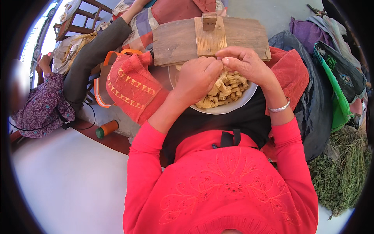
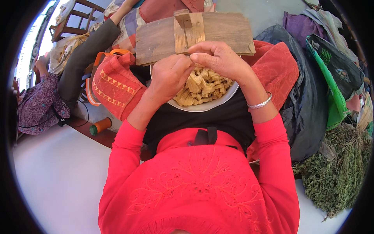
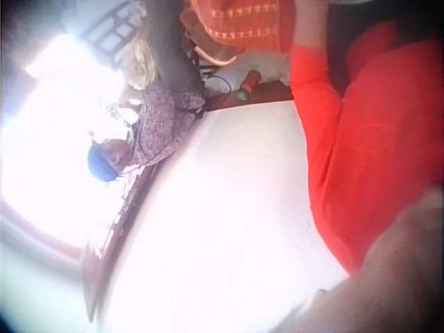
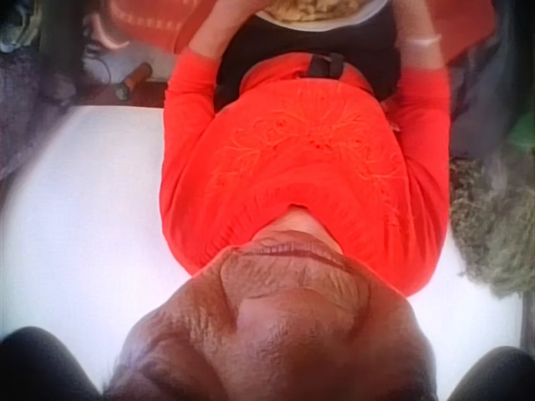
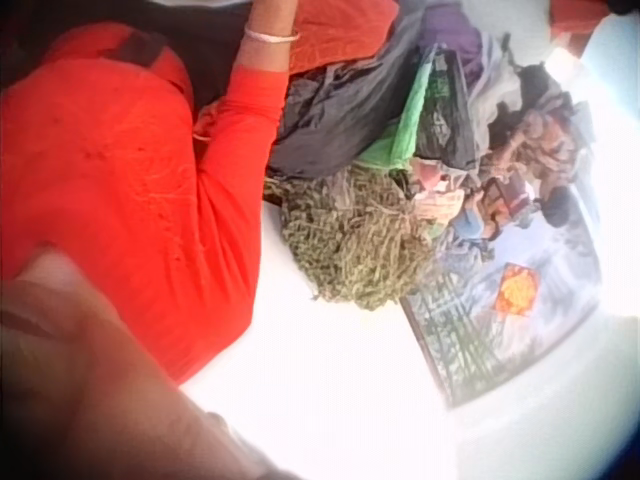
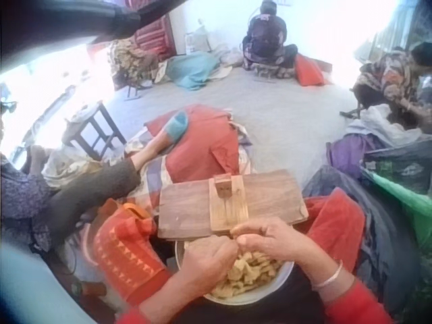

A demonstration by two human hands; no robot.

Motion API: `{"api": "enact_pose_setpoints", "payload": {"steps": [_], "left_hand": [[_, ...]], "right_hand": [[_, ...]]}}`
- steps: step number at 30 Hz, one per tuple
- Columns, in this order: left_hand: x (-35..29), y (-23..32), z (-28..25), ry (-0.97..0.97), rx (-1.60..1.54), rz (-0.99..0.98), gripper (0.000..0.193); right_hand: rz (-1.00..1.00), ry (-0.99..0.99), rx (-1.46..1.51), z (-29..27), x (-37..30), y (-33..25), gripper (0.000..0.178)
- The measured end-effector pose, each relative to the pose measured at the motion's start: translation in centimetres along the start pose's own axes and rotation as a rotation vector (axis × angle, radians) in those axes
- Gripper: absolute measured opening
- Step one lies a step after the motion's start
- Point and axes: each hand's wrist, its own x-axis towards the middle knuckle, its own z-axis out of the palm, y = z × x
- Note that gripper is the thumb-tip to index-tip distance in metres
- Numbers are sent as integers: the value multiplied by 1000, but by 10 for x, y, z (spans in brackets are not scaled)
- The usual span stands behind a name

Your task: The person is by hand shaping dough strips into small twists and placing them into a bowl.

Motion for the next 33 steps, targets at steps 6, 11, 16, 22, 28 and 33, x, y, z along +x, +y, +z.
{"api": "enact_pose_setpoints", "payload": {"steps": [6,11,16,22,28,33], "left_hand": [[4,-4,-2,-67,-220,-165,10],[8,-5,2,-11,-297,-198,10],[6,-15,-2,-137,-448,-375,10],[18,-46,-13,-171,-603,-553,11],[24,-61,-12,-139,-597,-547,13],[32,-59,-7,-162,-652,-541,13]], "right_hand": [[132,-134,182,-21,-1,6,12],[211,27,303,-4,-2,-6,13],[142,-11,310,-19,0,6,14],[36,236,181,-20,15,5,12],[-85,361,119,-12,31,9,11],[-30,374,63,-12,39,16,13]]}}
